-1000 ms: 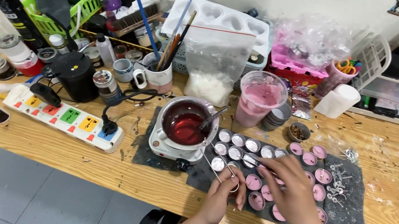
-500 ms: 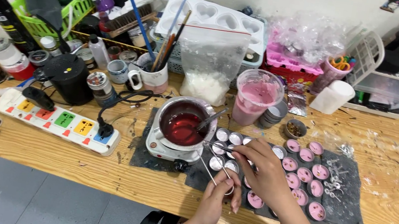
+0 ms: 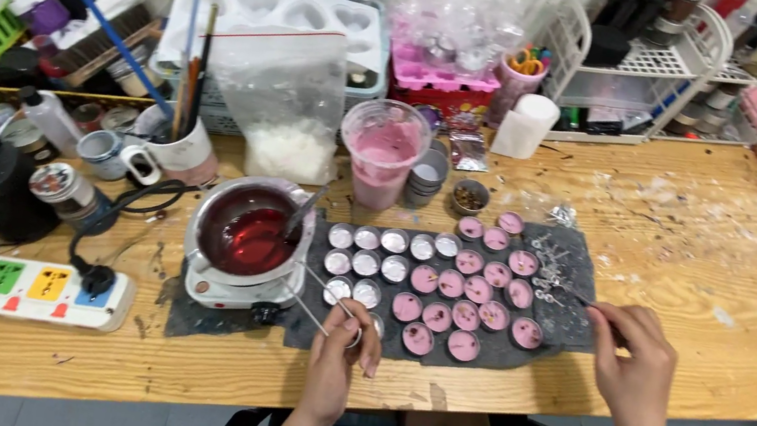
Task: Pouring melted wax from a pot into small candle containers using a spoon.
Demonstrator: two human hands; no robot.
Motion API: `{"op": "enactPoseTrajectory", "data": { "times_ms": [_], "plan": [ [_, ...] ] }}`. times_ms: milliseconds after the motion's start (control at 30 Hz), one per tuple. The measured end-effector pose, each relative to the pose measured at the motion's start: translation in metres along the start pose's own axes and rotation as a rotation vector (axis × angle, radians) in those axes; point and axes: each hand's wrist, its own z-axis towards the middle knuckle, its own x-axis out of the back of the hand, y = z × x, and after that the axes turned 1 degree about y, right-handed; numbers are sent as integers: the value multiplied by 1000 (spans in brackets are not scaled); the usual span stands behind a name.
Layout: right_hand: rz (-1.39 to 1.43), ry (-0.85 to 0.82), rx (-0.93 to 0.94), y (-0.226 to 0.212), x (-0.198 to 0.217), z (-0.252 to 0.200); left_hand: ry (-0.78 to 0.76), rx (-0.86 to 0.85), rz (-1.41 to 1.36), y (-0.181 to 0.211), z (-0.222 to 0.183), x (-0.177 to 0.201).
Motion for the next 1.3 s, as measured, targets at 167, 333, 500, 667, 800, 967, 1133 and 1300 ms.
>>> {"op": "enactPoseTrajectory", "data": {
  "times_ms": [167, 333, 500, 667, 800, 967, 1133, 1300],
  "plan": [
    [-171, 69, -49, 50, 12, -23, -16, -13, -17, -2, -1, 2],
    [-189, 79, -23, 68, -1, -30, -21, -19, -47, -1, -3, 2],
    [-219, 21, 14, 65, -9, -31, -29, -30, -40, -2, -4, 3],
    [-243, -22, -1, 69, -5, -31, -20, -16, -43, -2, -4, 3],
    [-176, -4, -132, 61, 3, -30, -9, -6, -45, -5, -4, 6],
    [-201, -30, -201, 75, 8, -25, -12, -14, -25, -1, -5, 4],
    [-253, -100, -163, 83, 4, -17, -9, -9, -3, -1, -5, 3],
    [-252, -132, -52, 80, 1, -7, -17, -23, -13, -3, -5, 3]
  ]
}}
